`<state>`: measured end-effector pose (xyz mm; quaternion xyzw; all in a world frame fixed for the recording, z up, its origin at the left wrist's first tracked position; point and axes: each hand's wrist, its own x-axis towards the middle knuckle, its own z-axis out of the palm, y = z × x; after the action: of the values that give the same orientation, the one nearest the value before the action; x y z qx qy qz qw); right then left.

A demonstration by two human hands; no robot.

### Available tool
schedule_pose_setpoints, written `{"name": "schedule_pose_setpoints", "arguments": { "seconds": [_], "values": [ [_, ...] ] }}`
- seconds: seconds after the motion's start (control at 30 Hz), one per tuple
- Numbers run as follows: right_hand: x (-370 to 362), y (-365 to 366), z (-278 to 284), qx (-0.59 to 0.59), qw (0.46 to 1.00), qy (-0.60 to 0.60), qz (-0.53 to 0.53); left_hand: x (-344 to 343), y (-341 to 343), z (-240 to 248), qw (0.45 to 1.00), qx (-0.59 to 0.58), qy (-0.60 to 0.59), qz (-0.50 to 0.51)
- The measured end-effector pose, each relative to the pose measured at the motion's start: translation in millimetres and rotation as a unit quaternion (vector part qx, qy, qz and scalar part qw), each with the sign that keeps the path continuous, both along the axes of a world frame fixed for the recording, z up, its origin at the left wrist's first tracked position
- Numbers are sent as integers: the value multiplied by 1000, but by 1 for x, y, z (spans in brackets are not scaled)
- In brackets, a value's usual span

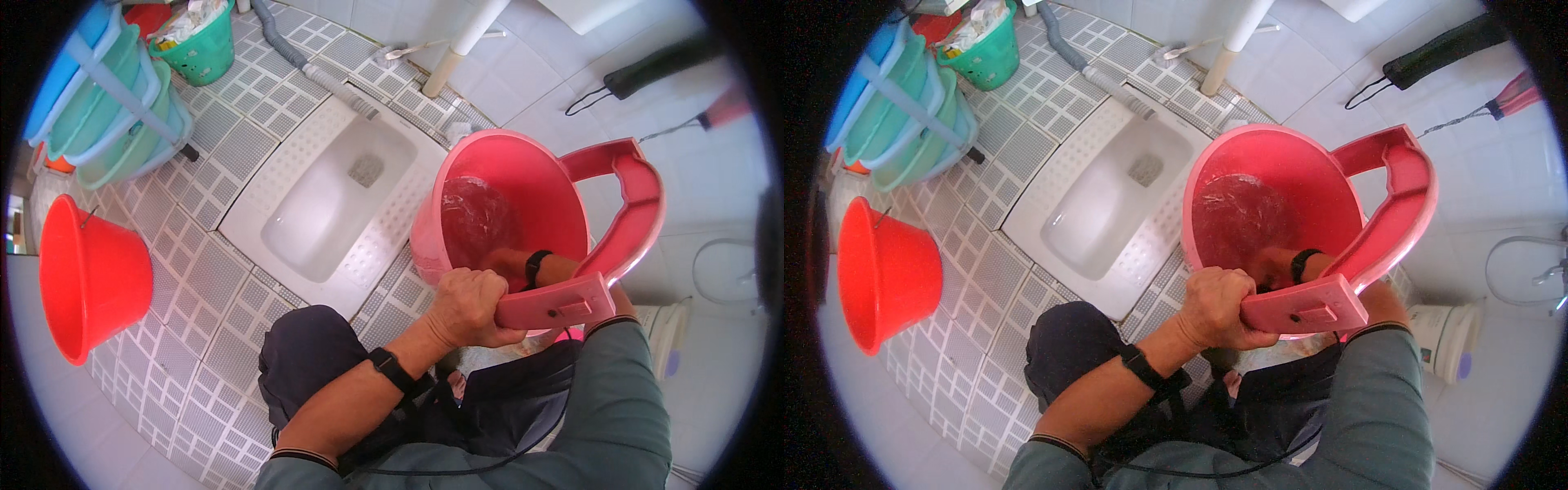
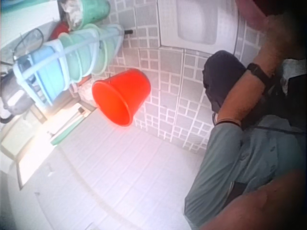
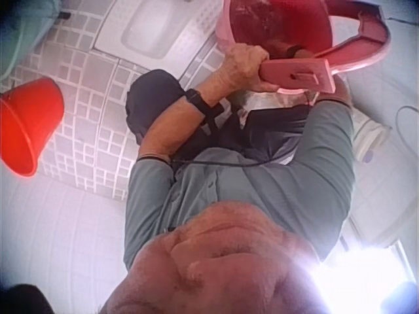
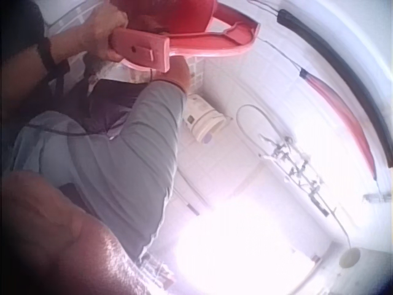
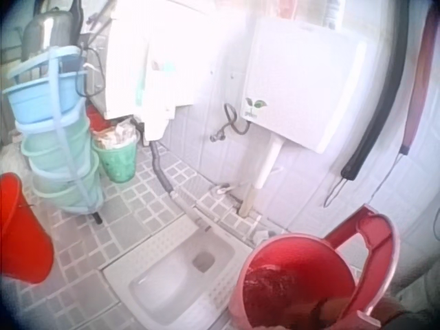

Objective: The person sits on the floor and repeatedly scrubs a live fish with a brush inside a pink bucket of water. They use a pink scoop to pour water over the fish and rinse the bucket, then drain the water into a floor drain.

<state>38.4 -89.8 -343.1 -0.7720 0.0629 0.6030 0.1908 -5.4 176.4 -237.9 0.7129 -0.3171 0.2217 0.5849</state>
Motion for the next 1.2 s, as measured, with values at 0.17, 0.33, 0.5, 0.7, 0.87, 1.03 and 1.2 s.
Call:
{"name": "schedule_pose_setpoints", "arguments": {
  "seconds": [0.17, 0.33, 0.5, 0.7, 0.87, 1.03, 1.2],
  "values": [
    [8, 73, 51, 130, 965, -68, -217, 2, -5, -2, 999, -21, -28, -6],
    [56, 185, 64, 238, 794, -186, -528, 3, 10, -2, 999, -5, -35, 17],
    [117, 77, 15, 312, 555, -197, -745, 3, -11, -5, 999, -34, -40, -10],
    [93, 140, 26, 303, 672, -105, -668, 3, -2, -8, 999, -19, -34, 14],
    [17, 116, 69, 160, 894, -141, -394, 3, -9, -8, 998, -55, -28, -5],
    [-7, 61, 70, 169, 952, 95, -237, 3, -7, -5, 998, -47, -29, 8],
    [9, 47, 39, 93, 989, -110, 40, 2, -4, -1, 1000, -21, -19, 1]
  ]
}}
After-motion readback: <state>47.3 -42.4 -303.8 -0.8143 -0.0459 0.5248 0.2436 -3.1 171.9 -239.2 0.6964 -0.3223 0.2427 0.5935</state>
